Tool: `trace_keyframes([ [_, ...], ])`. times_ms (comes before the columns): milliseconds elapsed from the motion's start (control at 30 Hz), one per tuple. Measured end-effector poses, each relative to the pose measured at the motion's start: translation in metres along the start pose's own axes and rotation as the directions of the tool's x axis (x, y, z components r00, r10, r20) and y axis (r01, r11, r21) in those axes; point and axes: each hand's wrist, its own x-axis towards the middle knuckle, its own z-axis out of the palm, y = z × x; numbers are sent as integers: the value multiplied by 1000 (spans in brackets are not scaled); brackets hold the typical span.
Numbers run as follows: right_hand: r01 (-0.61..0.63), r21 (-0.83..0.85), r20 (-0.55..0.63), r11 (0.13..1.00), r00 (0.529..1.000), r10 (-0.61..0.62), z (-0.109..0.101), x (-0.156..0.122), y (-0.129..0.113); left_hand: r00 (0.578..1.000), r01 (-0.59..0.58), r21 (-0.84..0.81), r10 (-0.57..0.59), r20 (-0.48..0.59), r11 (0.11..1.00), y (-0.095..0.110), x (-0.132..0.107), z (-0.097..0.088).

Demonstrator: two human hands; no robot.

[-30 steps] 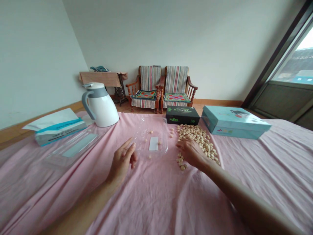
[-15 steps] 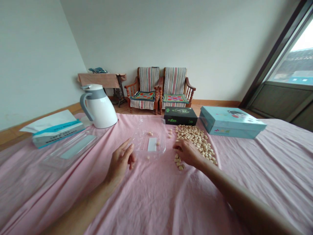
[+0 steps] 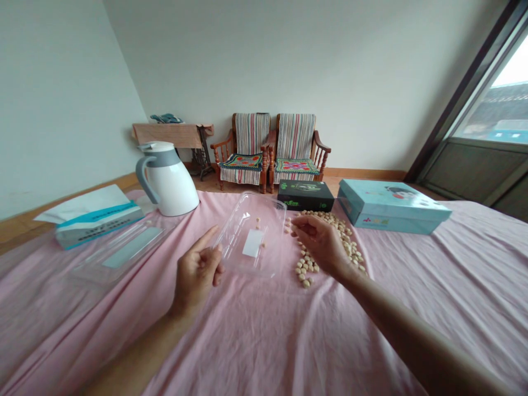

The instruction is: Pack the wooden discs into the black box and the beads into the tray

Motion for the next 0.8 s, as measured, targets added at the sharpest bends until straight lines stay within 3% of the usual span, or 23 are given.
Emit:
trace_keyframes([
  [67,-28,191,53,981,998,18,4,-1,-8,1000,-21,36,21,2,999,5,-4,1],
  [133,-36,235,67,971,998,20,4,-2,-11,999,-31,61,31,10,998,7,-6,3],
  [200,-29,126,52,992,998,23,0,-2,-9,999,-36,72,35,17,997,8,-7,3],
  [267,-27,-98,61,995,998,33,-7,0,-4,999,-36,71,35,16,997,6,-6,2],
  [400,67,-481,250,874,966,63,-17,-1,-1,999,-35,63,34,9,997,1,-2,-1],
  [500,202,-584,450,786,886,107,-16,-8,-5,999,-47,63,47,5,997,-1,-1,-1],
  [567,268,-661,523,701,835,174,-12,-15,-10,998,-63,75,63,-3,995,-1,-1,-1],
  [700,338,-788,532,514,795,292,-1,-26,-20,995,-94,104,97,-21,990,1,-2,-1],
  [800,354,-810,526,467,791,312,4,-30,-22,993,-115,134,119,-17,984,2,-3,-1],
])
